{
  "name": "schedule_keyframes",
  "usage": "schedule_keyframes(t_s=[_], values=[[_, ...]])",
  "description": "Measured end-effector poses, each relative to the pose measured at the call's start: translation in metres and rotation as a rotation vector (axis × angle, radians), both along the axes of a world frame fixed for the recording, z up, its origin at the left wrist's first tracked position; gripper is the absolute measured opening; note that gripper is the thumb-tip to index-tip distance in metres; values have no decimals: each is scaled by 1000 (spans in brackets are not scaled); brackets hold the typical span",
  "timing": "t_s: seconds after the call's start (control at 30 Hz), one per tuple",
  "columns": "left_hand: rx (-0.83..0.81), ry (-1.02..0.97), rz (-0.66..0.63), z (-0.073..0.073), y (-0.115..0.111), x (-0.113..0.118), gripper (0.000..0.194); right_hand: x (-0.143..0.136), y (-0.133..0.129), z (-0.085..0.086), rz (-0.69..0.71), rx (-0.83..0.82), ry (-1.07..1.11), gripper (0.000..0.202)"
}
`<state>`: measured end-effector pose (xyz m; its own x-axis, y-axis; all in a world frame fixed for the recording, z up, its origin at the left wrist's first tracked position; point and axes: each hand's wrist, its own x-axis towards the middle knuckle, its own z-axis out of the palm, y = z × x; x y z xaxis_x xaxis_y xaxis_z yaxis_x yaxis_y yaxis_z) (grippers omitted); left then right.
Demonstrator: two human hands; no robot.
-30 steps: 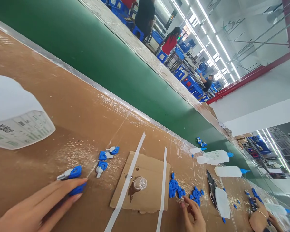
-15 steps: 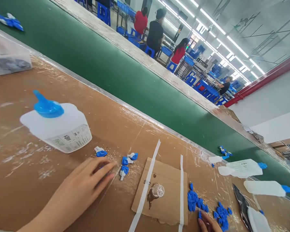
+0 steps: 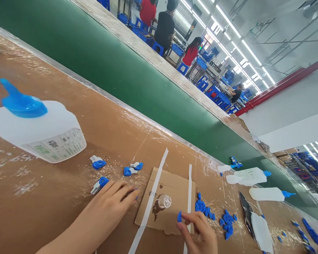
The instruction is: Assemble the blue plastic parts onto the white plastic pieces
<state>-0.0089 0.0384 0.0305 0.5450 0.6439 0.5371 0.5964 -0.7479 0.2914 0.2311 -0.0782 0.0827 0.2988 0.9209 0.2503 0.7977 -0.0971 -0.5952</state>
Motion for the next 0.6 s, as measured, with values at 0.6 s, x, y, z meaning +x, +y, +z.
schedule_keyframes(t_s=[0.6], values=[[-842, -689, -187, 15, -16, -8, 27, -20, 61, 34, 36, -384, -79, 5]])
